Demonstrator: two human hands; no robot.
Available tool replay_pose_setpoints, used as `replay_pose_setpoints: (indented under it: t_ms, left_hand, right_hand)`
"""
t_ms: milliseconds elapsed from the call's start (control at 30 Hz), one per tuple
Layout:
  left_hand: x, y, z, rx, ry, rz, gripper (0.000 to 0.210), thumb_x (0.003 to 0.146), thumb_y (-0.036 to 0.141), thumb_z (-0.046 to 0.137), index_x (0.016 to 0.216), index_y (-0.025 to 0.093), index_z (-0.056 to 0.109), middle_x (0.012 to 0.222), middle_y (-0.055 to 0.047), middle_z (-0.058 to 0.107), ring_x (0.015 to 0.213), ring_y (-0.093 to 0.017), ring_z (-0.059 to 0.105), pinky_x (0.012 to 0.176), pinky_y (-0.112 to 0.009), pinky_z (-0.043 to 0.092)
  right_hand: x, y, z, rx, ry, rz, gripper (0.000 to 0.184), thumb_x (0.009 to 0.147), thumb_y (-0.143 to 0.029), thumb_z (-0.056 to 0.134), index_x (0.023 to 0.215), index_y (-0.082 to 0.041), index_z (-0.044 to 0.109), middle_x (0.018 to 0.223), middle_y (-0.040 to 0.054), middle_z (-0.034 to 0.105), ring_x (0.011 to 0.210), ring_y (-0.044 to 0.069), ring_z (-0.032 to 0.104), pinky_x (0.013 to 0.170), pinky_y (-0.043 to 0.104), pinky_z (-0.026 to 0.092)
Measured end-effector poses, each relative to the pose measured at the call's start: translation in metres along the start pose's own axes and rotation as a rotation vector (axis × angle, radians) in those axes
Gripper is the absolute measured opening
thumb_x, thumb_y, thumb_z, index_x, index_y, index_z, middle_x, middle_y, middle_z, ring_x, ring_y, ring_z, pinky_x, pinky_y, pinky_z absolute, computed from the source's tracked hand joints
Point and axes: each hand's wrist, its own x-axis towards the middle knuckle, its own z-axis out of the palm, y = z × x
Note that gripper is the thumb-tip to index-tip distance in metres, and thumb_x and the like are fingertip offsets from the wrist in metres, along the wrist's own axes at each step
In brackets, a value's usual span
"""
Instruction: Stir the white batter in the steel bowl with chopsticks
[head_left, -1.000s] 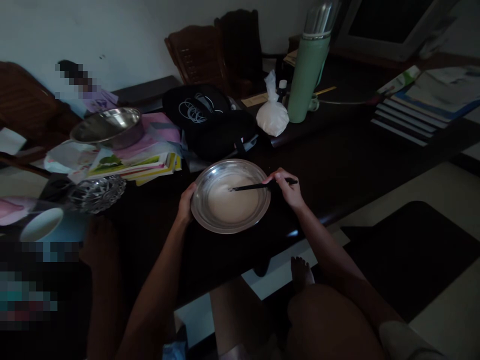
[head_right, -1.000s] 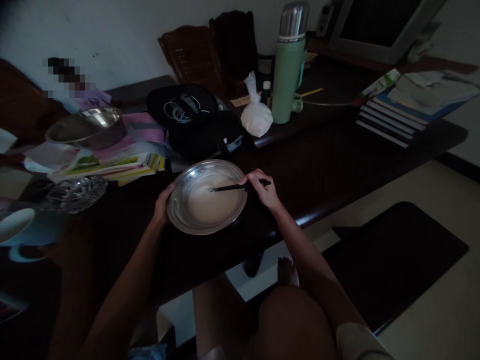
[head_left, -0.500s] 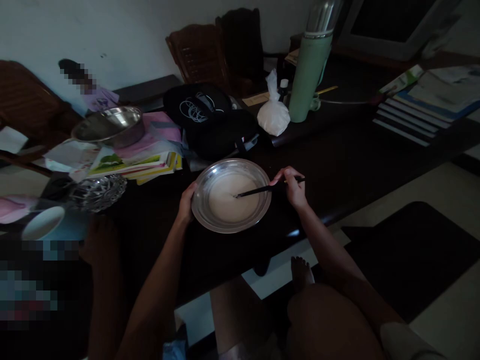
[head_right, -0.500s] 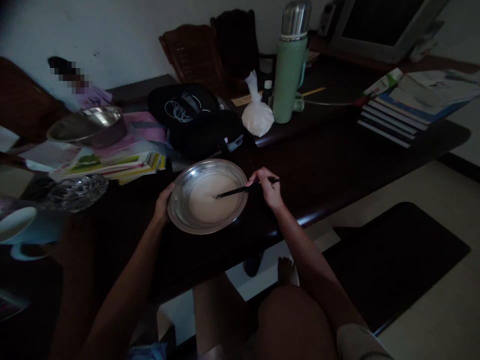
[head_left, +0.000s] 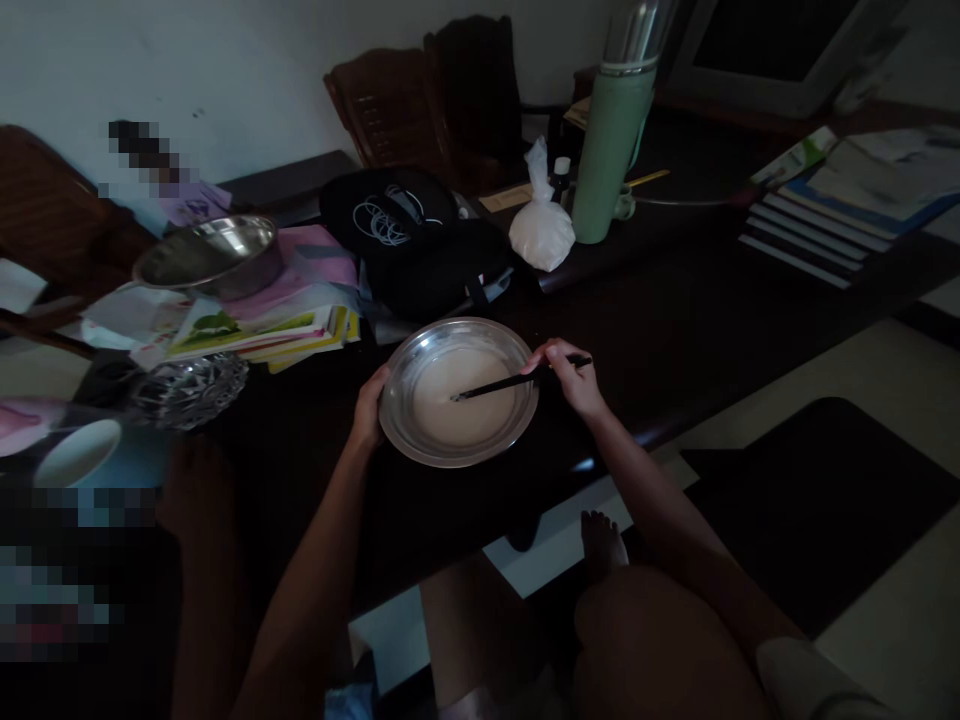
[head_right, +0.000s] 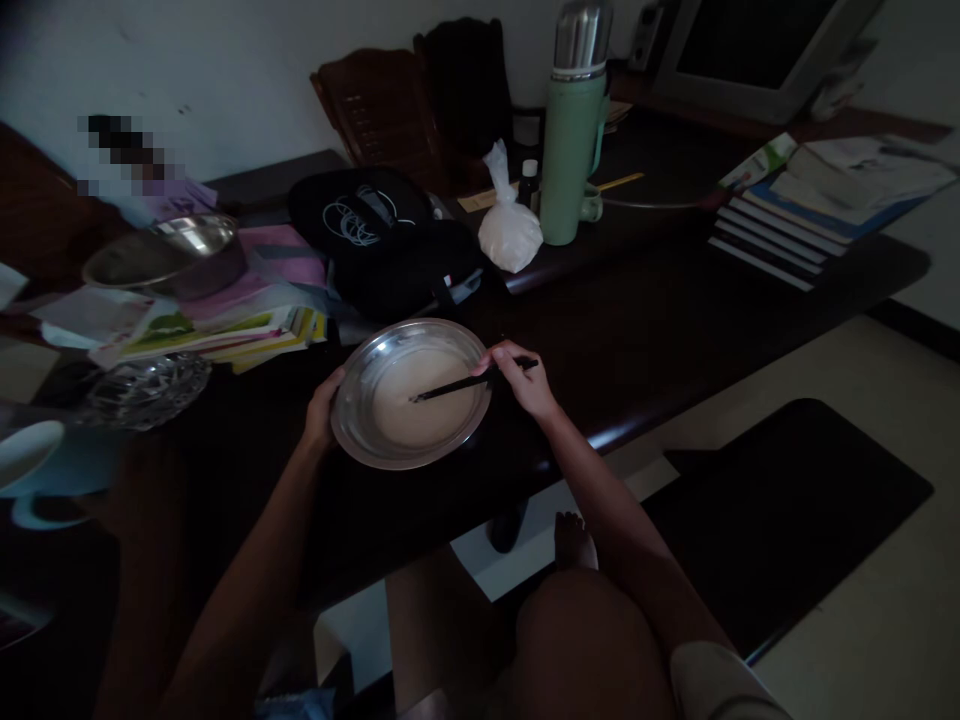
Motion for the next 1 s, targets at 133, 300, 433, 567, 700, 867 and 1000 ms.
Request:
replay_pose_setpoints:
  t_ms: [133,300,433,567,700,867,1000]
  left_hand:
    - [-0.0010,0.0004,0.0016,0.002,-0.002,0.018,0.034,0.065,0.049,0.074,0.078,0.018,0.069,0.075,-0.004,0.071,0.090,-0.027,0.068,0.072,-0.032,0.053]
    - [-0.0012,0.0003,0.0026,-0.001,-0.021,0.020,0.033,0.064,0.048,0.075,0.079,0.018,0.069,0.074,-0.003,0.070,0.095,-0.029,0.068,0.077,-0.034,0.054]
    - [0.0006,-0.0010,0.0014,-0.004,-0.018,0.020,0.034,0.066,0.047,0.073,0.082,0.018,0.070,0.077,-0.004,0.071,0.095,-0.029,0.068,0.077,-0.034,0.054]
    - [0.0015,-0.0011,-0.0004,0.007,-0.017,0.017,0.032,0.067,0.046,0.073,0.081,0.018,0.070,0.076,-0.004,0.071,0.095,-0.029,0.068,0.078,-0.034,0.053]
    - [0.0000,0.0006,0.0005,0.012,-0.029,0.022,0.033,0.068,0.046,0.074,0.085,0.018,0.071,0.080,-0.004,0.072,0.097,-0.029,0.068,0.078,-0.034,0.054]
    - [-0.0006,-0.0006,0.0009,-0.011,-0.014,0.024,0.032,0.067,0.047,0.075,0.080,0.018,0.071,0.077,-0.004,0.073,0.095,-0.029,0.069,0.076,-0.034,0.055]
    - [-0.0004,-0.0014,0.0005,-0.011,-0.001,0.008,0.033,0.066,0.047,0.075,0.080,0.018,0.071,0.076,-0.004,0.073,0.095,-0.029,0.069,0.076,-0.034,0.055]
  right_hand:
    - [0.0006,0.0006,-0.0011,-0.015,0.069,-0.031,0.042,0.094,-0.055,0.051,0.076,-0.025,0.072,0.070,0.0012,0.072,0.075,0.019,0.067,0.077,0.036,0.053]
    - [0.0011,0.0004,-0.0005,0.028,0.044,0.005,0.044,0.093,-0.059,0.051,0.075,-0.024,0.071,0.062,0.0003,0.069,0.067,0.018,0.066,0.071,0.035,0.053]
    - [0.0015,-0.0014,0.0000,-0.055,0.015,-0.033,0.044,0.093,-0.059,0.051,0.075,-0.024,0.072,0.073,0.0023,0.073,0.080,0.020,0.068,0.081,0.037,0.053]
    - [0.0007,-0.0008,-0.0013,0.012,0.120,-0.003,0.046,0.094,-0.058,0.048,0.072,-0.024,0.070,0.062,0.0005,0.069,0.066,0.018,0.066,0.071,0.035,0.052]
    - [0.0012,0.0008,-0.0002,0.008,0.004,-0.001,0.040,0.093,-0.056,0.052,0.077,-0.025,0.073,0.069,0.0007,0.072,0.075,0.019,0.069,0.078,0.036,0.053]
    - [0.0017,0.0023,-0.0011,-0.003,0.075,-0.036,0.040,0.094,-0.054,0.052,0.076,-0.025,0.072,0.071,0.0006,0.073,0.074,0.018,0.069,0.076,0.035,0.052]
    - [0.0004,0.0010,-0.0003,0.071,0.103,-0.005,0.040,0.095,-0.053,0.051,0.074,-0.025,0.071,0.059,-0.0013,0.068,0.062,0.017,0.066,0.066,0.033,0.052]
